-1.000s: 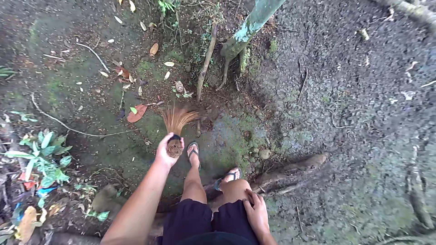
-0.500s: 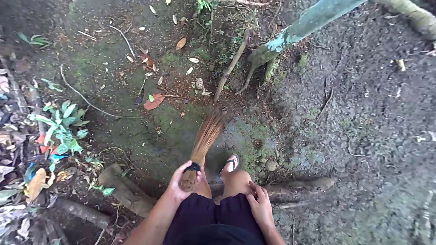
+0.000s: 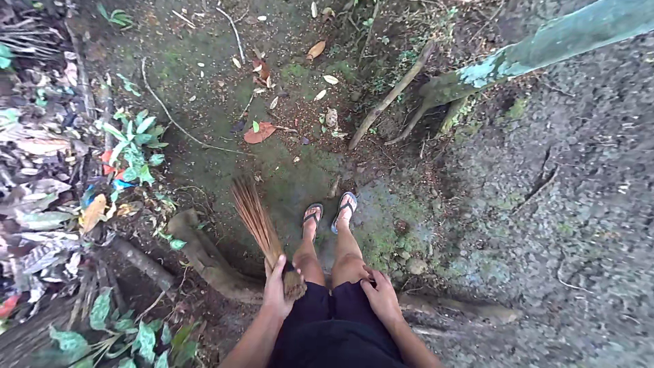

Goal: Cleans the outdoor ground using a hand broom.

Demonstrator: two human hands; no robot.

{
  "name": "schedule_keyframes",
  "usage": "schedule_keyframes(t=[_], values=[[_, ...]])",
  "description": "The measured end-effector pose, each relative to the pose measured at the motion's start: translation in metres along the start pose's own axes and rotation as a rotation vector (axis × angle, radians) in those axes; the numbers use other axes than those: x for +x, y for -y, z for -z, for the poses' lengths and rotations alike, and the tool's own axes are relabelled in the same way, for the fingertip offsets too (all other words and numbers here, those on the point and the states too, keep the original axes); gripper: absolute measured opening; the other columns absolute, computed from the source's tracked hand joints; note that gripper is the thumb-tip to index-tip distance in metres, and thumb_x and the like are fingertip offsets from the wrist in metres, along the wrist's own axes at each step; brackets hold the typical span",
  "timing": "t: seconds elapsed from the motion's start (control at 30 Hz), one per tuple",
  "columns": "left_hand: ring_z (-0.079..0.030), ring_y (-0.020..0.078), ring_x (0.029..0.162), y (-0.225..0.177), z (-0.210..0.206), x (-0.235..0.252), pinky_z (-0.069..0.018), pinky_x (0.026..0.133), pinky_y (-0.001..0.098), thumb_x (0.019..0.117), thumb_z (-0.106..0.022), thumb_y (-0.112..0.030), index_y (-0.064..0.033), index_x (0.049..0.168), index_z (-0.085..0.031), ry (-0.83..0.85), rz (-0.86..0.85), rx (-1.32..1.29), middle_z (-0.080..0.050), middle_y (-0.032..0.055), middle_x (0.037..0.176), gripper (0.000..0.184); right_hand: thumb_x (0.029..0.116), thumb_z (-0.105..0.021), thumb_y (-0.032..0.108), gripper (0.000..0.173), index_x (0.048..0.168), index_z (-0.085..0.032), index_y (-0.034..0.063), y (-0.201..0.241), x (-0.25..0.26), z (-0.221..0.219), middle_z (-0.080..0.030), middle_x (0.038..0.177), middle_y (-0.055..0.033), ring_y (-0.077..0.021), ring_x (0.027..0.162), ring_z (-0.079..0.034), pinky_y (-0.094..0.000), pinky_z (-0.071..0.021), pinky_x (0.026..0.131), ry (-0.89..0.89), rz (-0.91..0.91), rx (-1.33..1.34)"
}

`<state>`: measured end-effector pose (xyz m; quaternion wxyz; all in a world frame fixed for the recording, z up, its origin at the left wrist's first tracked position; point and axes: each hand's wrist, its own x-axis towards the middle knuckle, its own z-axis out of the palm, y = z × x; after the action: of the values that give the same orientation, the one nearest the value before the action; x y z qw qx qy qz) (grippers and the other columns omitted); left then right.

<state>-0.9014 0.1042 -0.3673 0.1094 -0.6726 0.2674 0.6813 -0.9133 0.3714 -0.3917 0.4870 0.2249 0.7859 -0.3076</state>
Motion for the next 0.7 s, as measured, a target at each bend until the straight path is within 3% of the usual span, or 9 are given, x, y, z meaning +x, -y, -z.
schedule_keyframes(t=[0.03, 0.1, 0.2, 0.27, 0.33, 0.37, 0.43, 0.6, 0.7], values=[[-0.067, 0.0250, 0.075, 0.001, -0.020, 0.015, -0.0594, 0.065, 0.0405, 0.1080, -0.049, -0.030, -0.0230, 0.154, -0.025, 0.006, 0.018, -0.031, -0.063, 0.0137, 0.094, 0.053, 0.0952, -0.059, 0.019, 0.045, 0.138, -0.062, 0.0081, -0.002, 0.003, 0.006, -0.058, 0.137, -0.0216, -0.0348, 0.126, -0.057, -0.0530, -0.0463, 0.106, 0.003, 0.007, -0.003], [-0.067, 0.0208, 0.074, -0.016, -0.073, 0.049, -0.0599, 0.067, 0.0351, 0.1065, -0.047, -0.027, -0.0090, 0.125, -0.050, 0.045, 0.079, -0.115, -0.065, 0.0117, 0.088, 0.026, 0.0948, -0.059, 0.019, 0.045, 0.138, -0.063, 0.0078, -0.004, 0.010, 0.019, -0.059, 0.137, -0.0216, -0.0357, 0.127, -0.057, -0.0544, -0.0458, 0.107, 0.020, 0.024, -0.041], [-0.067, 0.0216, 0.071, -0.045, -0.119, 0.094, -0.0603, 0.064, 0.0338, 0.1054, -0.046, -0.023, -0.0039, 0.110, -0.052, 0.143, 0.069, -0.206, -0.062, 0.0130, 0.084, 0.020, 0.0951, -0.060, 0.020, 0.044, 0.138, -0.062, 0.0083, -0.005, 0.018, 0.034, -0.059, 0.136, -0.0205, -0.0352, 0.126, -0.057, -0.0555, -0.0459, 0.106, 0.066, 0.041, -0.102], [-0.067, 0.0233, 0.071, -0.046, -0.104, 0.104, -0.0602, 0.063, 0.0353, 0.1042, -0.047, -0.018, -0.0102, 0.126, -0.046, 0.200, -0.023, -0.239, -0.063, 0.0143, 0.089, 0.024, 0.0944, -0.061, 0.019, 0.045, 0.138, -0.063, 0.0073, -0.010, 0.023, 0.043, -0.059, 0.136, -0.0202, -0.0346, 0.126, -0.057, -0.0549, -0.0460, 0.107, 0.071, 0.062, -0.123], [-0.067, 0.0247, 0.076, -0.028, -0.062, 0.091, -0.0602, 0.065, 0.0377, 0.1027, -0.047, -0.013, -0.0253, 0.157, -0.018, 0.265, -0.114, -0.109, -0.061, 0.0151, 0.100, 0.063, 0.0935, -0.061, 0.018, 0.044, 0.136, -0.064, 0.0053, -0.016, 0.029, 0.053, -0.060, 0.135, -0.0199, -0.0337, 0.126, -0.058, -0.0538, -0.0461, 0.107, 0.074, 0.099, -0.141], [-0.068, 0.0259, 0.076, -0.019, -0.045, 0.076, -0.0607, 0.064, 0.0394, 0.0990, -0.051, -0.010, -0.0299, 0.161, -0.004, 0.258, -0.151, -0.035, -0.061, 0.0157, 0.103, 0.081, 0.0934, -0.061, 0.018, 0.044, 0.136, -0.064, 0.0051, -0.017, 0.031, 0.056, -0.061, 0.135, -0.0197, -0.0333, 0.126, -0.058, -0.0534, -0.0460, 0.108, 0.078, 0.115, -0.142], [-0.069, 0.0275, 0.075, -0.003, -0.029, 0.041, -0.0614, 0.062, 0.0419, 0.0923, -0.059, -0.005, -0.0336, 0.162, 0.008, 0.186, -0.196, 0.013, -0.061, 0.0167, 0.105, 0.101, 0.0932, -0.060, 0.017, 0.045, 0.136, -0.063, 0.0055, -0.014, 0.035, 0.063, -0.061, 0.134, -0.0196, -0.0336, 0.126, -0.058, -0.0537, -0.0459, 0.107, 0.088, 0.132, -0.142], [-0.067, 0.0264, 0.070, 0.012, -0.048, 0.048, -0.0605, 0.060, 0.0420, 0.0957, -0.060, -0.006, -0.0306, 0.162, 0.007, -0.062, -0.242, -0.114, -0.059, 0.0171, 0.101, 0.098, 0.0942, -0.060, 0.019, 0.045, 0.137, -0.063, 0.0062, -0.006, 0.038, 0.064, -0.061, 0.134, -0.0192, -0.0335, 0.125, -0.058, -0.0537, -0.0455, 0.107, 0.111, 0.136, -0.180], [-0.065, 0.0244, 0.072, -0.028, -0.076, 0.102, -0.0583, 0.063, 0.0401, 0.1010, -0.055, -0.015, -0.0170, 0.152, -0.024, -0.104, -0.131, -0.214, -0.061, 0.0146, 0.094, 0.060, 0.0934, -0.060, 0.019, 0.044, 0.136, -0.064, 0.0060, -0.003, 0.040, 0.062, -0.062, 0.132, -0.0199, -0.0344, 0.124, -0.059, -0.0556, -0.0461, 0.105, 0.085, 0.166, -0.196]])
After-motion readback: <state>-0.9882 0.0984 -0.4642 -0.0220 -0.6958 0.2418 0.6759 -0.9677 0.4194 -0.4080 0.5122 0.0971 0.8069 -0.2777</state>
